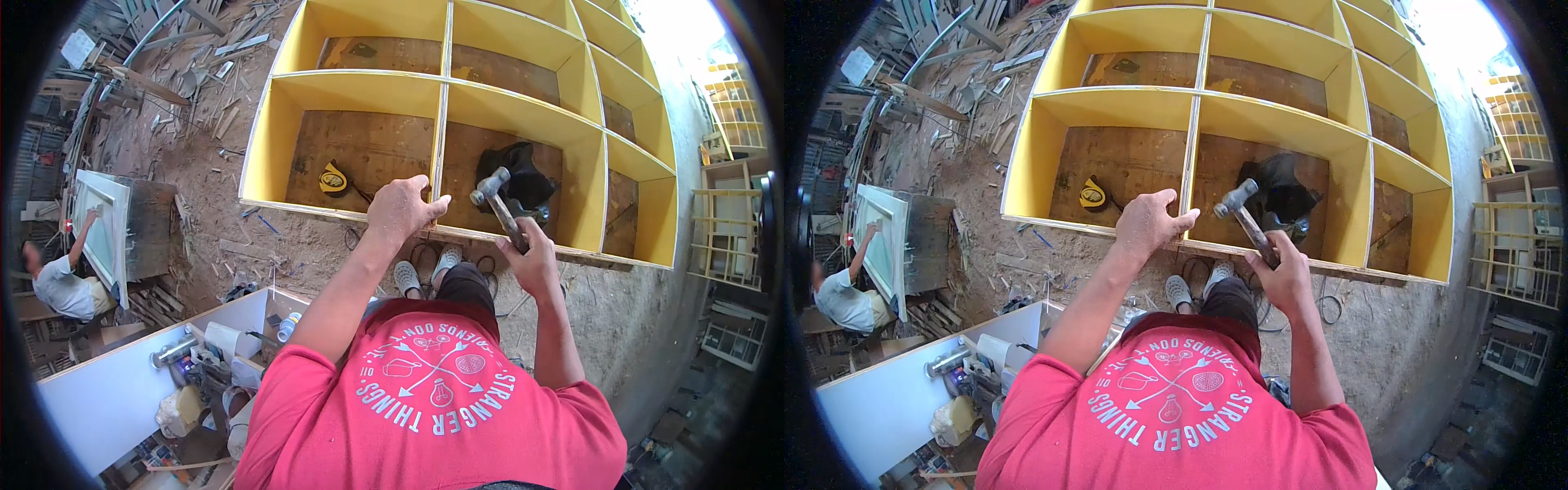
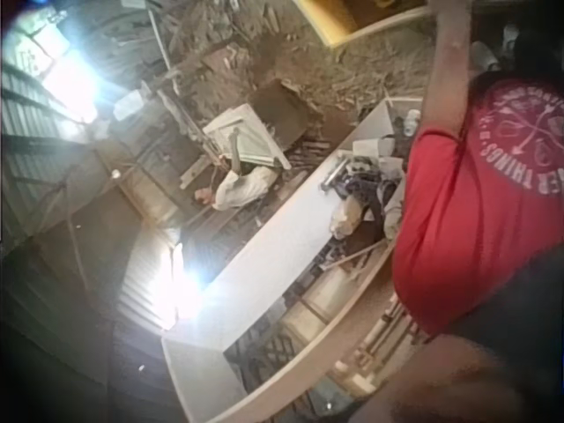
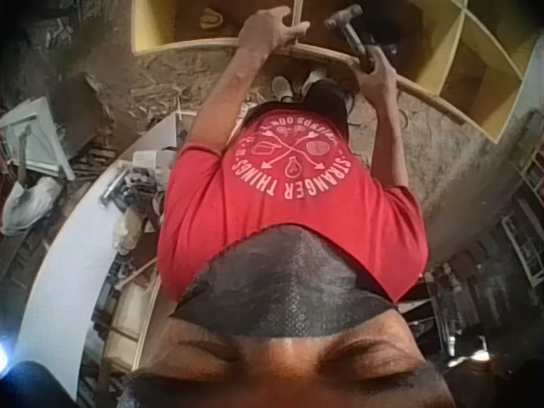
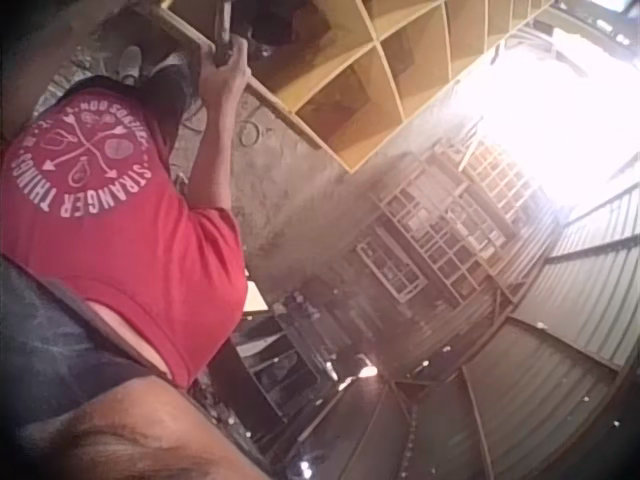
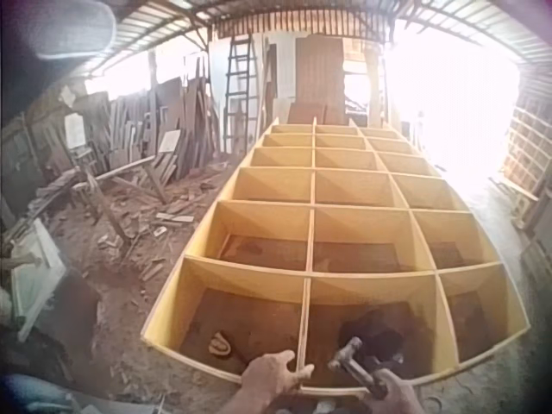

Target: The person uses a circular saw to trim a wooden board and then uses a hammer to nail pieces together on a large yellow wooden shelf unit.

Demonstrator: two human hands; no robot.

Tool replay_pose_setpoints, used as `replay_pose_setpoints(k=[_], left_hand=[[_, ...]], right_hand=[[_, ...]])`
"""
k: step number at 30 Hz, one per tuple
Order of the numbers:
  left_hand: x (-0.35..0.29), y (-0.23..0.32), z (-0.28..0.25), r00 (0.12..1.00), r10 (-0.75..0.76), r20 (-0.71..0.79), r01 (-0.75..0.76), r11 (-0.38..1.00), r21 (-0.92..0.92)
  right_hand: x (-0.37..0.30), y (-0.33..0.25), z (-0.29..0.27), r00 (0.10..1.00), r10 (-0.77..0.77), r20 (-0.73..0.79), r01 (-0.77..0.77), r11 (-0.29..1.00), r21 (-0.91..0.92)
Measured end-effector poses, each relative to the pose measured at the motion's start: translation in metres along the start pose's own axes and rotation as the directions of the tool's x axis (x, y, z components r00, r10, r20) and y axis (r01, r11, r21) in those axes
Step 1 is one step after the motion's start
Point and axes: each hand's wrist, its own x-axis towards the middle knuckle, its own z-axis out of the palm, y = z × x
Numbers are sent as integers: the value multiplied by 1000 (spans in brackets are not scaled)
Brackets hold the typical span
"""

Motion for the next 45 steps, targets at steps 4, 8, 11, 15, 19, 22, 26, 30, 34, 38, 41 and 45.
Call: replay_pose_setpoints(k=[4,8,11,15,19,22,26,30,34,38,41,45], left_hand=[[0,1,-2,998,-42,35,42,999,11],[-1,3,-6,994,-79,74,76,997,33],[0,3,-5,994,-78,71,76,997,31],[0,-2,0,1000,-21,18,20,999,45],[2,-2,1,999,-31,24,29,997,77],[0,-2,1,999,-22,26,20,997,77],[0,4,-4,998,-28,58,24,998,66],[-3,0,-1,999,-23,23,22,998,55],[2,0,-2,998,-24,52,20,997,72],[1,-4,0,999,-20,36,18,998,55],[1,-3,1,999,-19,47,16,998,55],[0,-4,3,1000,24,7,-24,996,81]], right_hand=[[-2,-35,4,989,45,141,-86,950,300],[11,-48,11,929,-371,-7,371,927,63],[9,-58,19,915,-397,-72,403,909,105],[16,-50,26,945,-322,51,324,946,-27],[15,-39,35,939,-345,9,345,938,-26],[18,-40,32,954,-287,92,298,943,-150],[14,-33,36,939,-345,3,344,937,-56],[5,-45,20,971,-209,114,216,975,-56],[-17,-20,-9,958,-269,98,267,963,34],[-40,-5,-25,897,-57,439,17,995,95],[-44,-20,-20,749,-77,658,219,966,-135],[-36,12,16,621,-303,723,368,927,72]])
